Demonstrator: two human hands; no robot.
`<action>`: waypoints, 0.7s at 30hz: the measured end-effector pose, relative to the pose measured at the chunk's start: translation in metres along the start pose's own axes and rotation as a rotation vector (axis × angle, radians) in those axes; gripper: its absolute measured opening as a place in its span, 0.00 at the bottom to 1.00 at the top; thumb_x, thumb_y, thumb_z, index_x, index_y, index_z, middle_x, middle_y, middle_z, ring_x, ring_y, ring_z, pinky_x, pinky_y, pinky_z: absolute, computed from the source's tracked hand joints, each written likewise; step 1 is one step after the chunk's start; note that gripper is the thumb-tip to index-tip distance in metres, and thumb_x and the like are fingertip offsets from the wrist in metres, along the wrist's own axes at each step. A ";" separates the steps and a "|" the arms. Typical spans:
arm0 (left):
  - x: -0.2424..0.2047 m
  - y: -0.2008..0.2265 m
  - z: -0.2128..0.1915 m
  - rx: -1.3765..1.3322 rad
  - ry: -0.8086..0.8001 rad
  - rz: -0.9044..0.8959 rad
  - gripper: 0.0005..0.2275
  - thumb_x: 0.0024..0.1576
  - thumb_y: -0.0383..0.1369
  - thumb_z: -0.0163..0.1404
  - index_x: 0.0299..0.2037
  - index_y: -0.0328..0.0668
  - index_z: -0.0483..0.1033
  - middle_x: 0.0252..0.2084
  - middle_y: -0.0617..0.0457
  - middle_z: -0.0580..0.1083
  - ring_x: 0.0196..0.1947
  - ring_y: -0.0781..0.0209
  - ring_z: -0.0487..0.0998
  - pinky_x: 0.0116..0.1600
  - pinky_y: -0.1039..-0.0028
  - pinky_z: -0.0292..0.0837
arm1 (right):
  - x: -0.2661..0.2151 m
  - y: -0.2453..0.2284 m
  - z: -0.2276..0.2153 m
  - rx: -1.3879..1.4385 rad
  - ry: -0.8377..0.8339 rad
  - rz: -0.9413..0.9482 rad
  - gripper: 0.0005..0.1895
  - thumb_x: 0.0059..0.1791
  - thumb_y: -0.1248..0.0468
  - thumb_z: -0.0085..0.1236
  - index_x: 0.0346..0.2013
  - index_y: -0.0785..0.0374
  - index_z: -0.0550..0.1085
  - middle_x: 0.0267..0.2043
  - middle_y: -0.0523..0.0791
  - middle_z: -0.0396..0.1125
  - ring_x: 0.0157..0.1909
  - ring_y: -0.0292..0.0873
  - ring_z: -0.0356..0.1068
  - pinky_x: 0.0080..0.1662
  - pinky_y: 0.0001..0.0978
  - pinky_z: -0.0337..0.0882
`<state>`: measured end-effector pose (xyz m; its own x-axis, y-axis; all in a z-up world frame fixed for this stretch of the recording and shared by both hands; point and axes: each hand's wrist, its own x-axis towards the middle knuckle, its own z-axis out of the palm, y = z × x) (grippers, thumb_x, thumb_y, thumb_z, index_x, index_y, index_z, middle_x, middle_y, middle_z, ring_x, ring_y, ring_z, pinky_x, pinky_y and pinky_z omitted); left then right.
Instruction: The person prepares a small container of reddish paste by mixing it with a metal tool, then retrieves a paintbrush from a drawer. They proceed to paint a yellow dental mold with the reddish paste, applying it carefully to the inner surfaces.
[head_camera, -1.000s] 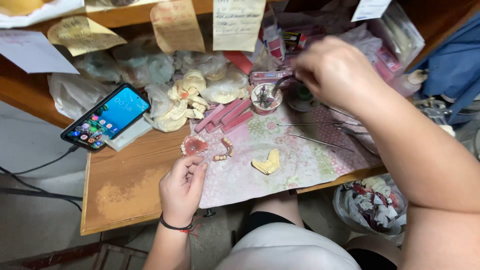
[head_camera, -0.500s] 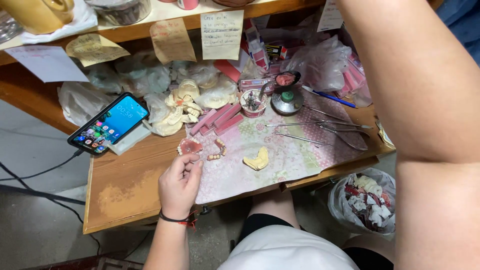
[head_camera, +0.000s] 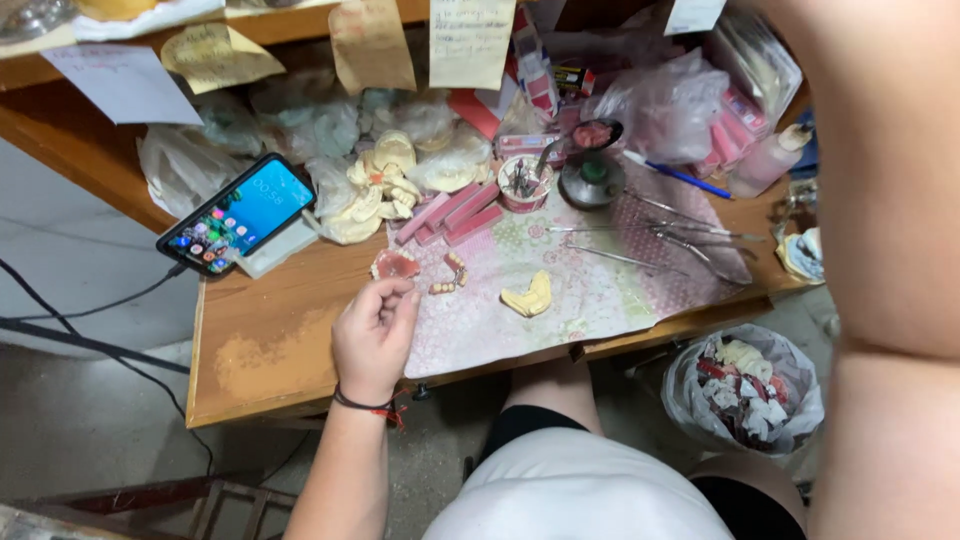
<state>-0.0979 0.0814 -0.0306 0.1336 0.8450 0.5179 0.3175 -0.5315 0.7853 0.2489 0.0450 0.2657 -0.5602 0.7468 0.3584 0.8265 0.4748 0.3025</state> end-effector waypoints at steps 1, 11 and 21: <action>-0.001 0.000 0.000 -0.055 0.020 0.001 0.04 0.57 0.27 0.60 0.40 0.45 0.83 0.23 0.51 0.77 0.21 0.61 0.74 0.29 0.72 0.73 | -0.005 -0.015 0.011 0.006 -0.011 -0.018 0.04 0.57 0.55 0.65 0.47 0.40 0.82 0.28 0.38 0.71 0.25 0.41 0.67 0.30 0.40 0.64; -0.003 0.078 0.032 -0.565 -0.622 -0.016 0.28 0.49 0.33 0.70 0.61 0.46 0.77 0.40 0.60 0.73 0.31 0.73 0.65 0.37 0.84 0.68 | -0.072 -0.128 0.083 0.273 -0.092 -0.312 0.02 0.53 0.65 0.58 0.40 0.54 0.73 0.20 0.40 0.59 0.21 0.50 0.63 0.21 0.46 0.58; -0.015 0.083 0.026 -0.374 -0.509 0.161 0.19 0.52 0.39 0.68 0.52 0.48 0.80 0.38 0.58 0.77 0.32 0.66 0.71 0.41 0.78 0.68 | -0.106 -0.117 0.095 0.497 0.128 -0.026 0.05 0.54 0.63 0.66 0.37 0.59 0.78 0.30 0.43 0.74 0.27 0.46 0.71 0.33 0.39 0.67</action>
<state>-0.0488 0.0265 0.0180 0.6095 0.6265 0.4858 -0.0794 -0.5615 0.8237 0.2168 -0.0455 0.1089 -0.5577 0.6834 0.4711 0.7214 0.6798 -0.1322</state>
